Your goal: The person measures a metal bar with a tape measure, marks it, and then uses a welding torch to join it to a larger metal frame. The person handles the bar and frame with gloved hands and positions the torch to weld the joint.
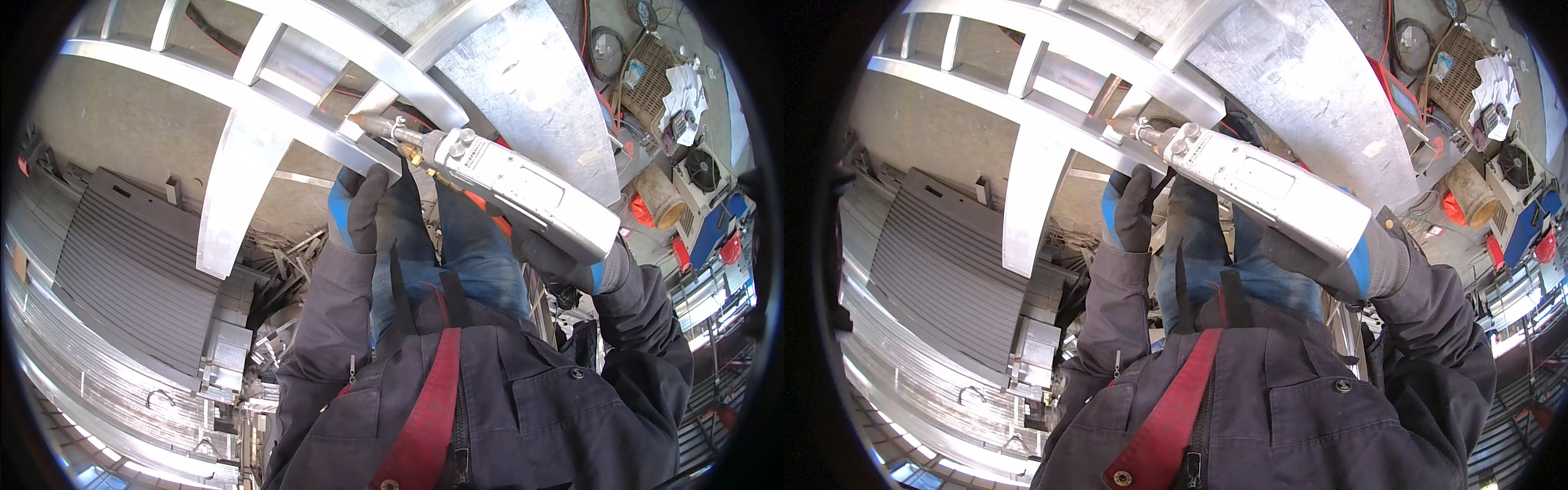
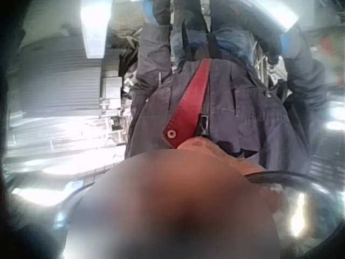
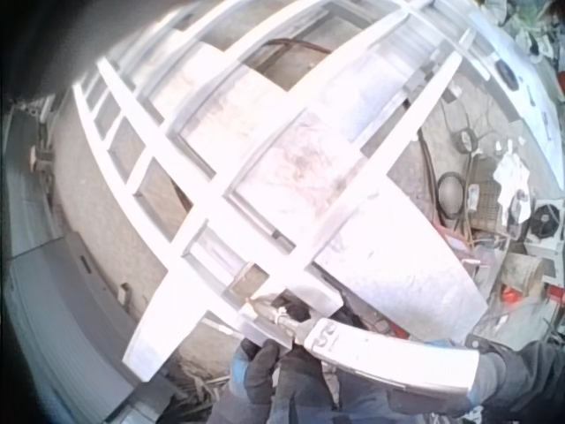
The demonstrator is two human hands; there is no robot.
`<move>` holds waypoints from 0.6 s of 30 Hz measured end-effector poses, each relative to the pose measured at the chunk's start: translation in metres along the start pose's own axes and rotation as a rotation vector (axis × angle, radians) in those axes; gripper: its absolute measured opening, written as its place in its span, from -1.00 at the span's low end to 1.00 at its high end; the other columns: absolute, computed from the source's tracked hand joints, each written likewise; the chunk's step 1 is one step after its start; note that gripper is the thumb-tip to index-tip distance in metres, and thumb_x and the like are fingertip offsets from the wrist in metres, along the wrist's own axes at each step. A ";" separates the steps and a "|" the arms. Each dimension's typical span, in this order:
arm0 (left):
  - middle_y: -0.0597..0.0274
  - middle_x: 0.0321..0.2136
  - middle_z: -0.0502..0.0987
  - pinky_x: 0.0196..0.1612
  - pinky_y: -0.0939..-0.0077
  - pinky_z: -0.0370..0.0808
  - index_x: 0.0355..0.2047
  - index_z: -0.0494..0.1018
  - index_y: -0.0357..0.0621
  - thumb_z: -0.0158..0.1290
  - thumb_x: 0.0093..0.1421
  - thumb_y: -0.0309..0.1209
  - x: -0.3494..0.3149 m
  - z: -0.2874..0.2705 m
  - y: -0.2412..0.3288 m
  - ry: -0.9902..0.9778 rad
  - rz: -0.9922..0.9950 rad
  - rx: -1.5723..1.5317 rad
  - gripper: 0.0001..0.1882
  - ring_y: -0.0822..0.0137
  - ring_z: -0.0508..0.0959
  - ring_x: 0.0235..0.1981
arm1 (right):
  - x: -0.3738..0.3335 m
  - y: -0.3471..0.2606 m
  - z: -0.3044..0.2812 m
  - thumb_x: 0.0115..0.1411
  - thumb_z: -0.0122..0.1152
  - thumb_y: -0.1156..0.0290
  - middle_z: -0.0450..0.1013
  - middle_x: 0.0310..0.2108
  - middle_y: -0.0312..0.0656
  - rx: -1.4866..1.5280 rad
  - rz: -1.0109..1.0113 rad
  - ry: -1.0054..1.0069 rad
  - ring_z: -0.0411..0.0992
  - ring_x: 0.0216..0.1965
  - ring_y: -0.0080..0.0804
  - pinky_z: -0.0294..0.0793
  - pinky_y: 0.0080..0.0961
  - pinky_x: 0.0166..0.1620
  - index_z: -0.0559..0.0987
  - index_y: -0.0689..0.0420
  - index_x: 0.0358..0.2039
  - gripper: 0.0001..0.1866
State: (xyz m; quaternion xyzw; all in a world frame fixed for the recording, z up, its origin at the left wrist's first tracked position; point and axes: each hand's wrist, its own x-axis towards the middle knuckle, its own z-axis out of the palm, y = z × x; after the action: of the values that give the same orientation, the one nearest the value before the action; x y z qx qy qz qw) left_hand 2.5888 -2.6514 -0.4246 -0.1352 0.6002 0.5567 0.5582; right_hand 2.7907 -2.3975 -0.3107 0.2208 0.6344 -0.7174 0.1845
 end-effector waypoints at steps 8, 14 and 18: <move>0.02 0.08 0.57 0.21 0.31 0.55 0.22 0.37 -0.41 0.14 0.38 -0.41 -0.001 0.000 0.000 0.024 0.006 -0.014 -0.53 0.23 0.60 0.10 | 0.009 -0.002 0.001 0.32 0.23 0.39 0.43 0.25 0.08 0.025 0.049 -0.019 0.45 0.22 -0.08 0.45 -0.32 0.24 0.43 0.20 0.33 -0.43; 0.01 0.08 0.57 0.19 0.39 0.54 0.24 0.37 -0.42 0.17 0.35 -0.38 -0.002 0.005 0.006 0.044 -0.033 -0.021 -0.47 0.26 0.60 0.09 | 0.014 -0.016 -0.005 0.34 0.22 0.38 0.56 0.05 -0.04 0.097 0.190 0.009 0.54 -0.03 -0.24 0.54 -0.37 0.03 0.52 0.19 0.26 -0.52; 0.07 0.02 0.59 0.12 0.44 0.54 0.19 0.45 -0.39 0.20 0.32 -0.38 -0.003 0.009 0.010 0.068 -0.056 -0.060 -0.51 0.31 0.59 0.03 | 0.014 -0.026 -0.009 0.37 0.22 0.34 0.56 -0.18 -0.26 0.306 0.468 -0.028 0.41 -0.30 -0.60 0.49 -0.55 -0.23 0.54 0.21 0.23 -0.55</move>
State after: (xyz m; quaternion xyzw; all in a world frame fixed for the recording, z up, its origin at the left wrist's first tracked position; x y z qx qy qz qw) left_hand 2.5869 -2.6421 -0.4149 -0.1874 0.5977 0.5538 0.5485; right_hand 2.7651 -2.3851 -0.2978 0.3765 0.4480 -0.7457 0.3186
